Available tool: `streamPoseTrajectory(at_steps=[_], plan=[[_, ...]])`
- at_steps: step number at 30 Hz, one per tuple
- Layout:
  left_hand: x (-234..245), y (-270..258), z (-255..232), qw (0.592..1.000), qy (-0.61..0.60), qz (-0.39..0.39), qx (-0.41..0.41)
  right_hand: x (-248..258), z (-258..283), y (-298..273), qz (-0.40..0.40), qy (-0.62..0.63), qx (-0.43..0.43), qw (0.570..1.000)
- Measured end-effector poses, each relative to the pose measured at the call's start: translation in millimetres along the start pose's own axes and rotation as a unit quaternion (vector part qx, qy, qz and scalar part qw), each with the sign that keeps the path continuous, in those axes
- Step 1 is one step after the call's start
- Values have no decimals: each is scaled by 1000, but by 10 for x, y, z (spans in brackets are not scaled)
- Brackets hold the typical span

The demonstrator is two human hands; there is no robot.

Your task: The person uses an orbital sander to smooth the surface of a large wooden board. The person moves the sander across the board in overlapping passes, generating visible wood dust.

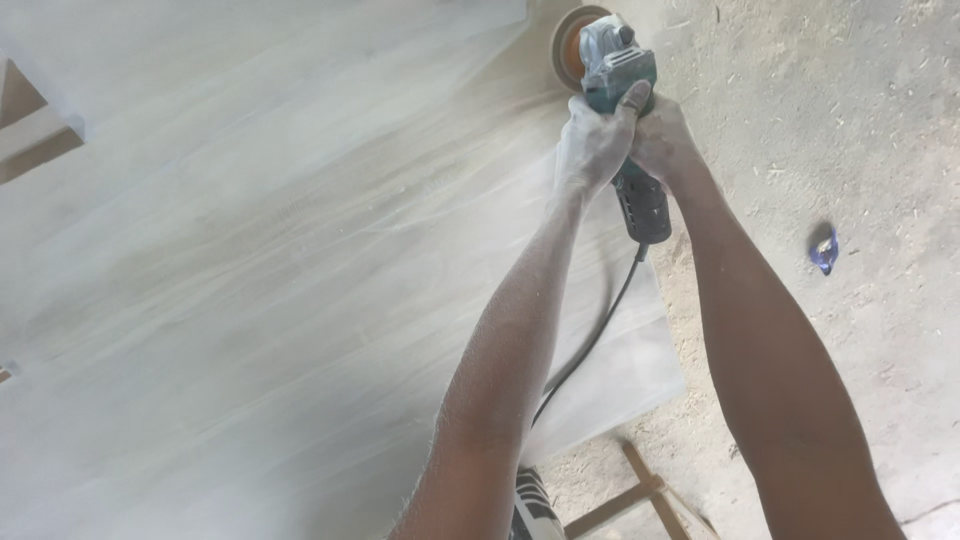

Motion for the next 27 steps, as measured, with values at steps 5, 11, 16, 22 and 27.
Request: streamPoseTrajectory(at_steps=[5,11,16,22,27], plan=[[37,-290,229,999,16,22,29,-100,-176,-360,4,9,-21,1000],[458,-528,487,999,15,9,33,-450,-158,-754,-8,13,-85,996],[2008,-827,735,979,-126,-148,-64,-1584,862,-1197,73,-117,70,988],[3834,-1114,1160,929,-247,-276,-14,-3162,1758,-1805,211,-248,117,938],[3739,-970,1063,909,-305,-281,-34,-3036,1940,-1663,172,-261,158,937]])
Point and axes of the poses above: each hand's wrist, its own y-axis towards the middle knuckle, its own x-axis out of the back of the hand, z = x × y, the point moved 10 cm from there along y, towards the middle knuckle, and after that the axes turned 9 degrees about -z, right-handed, at the moved point
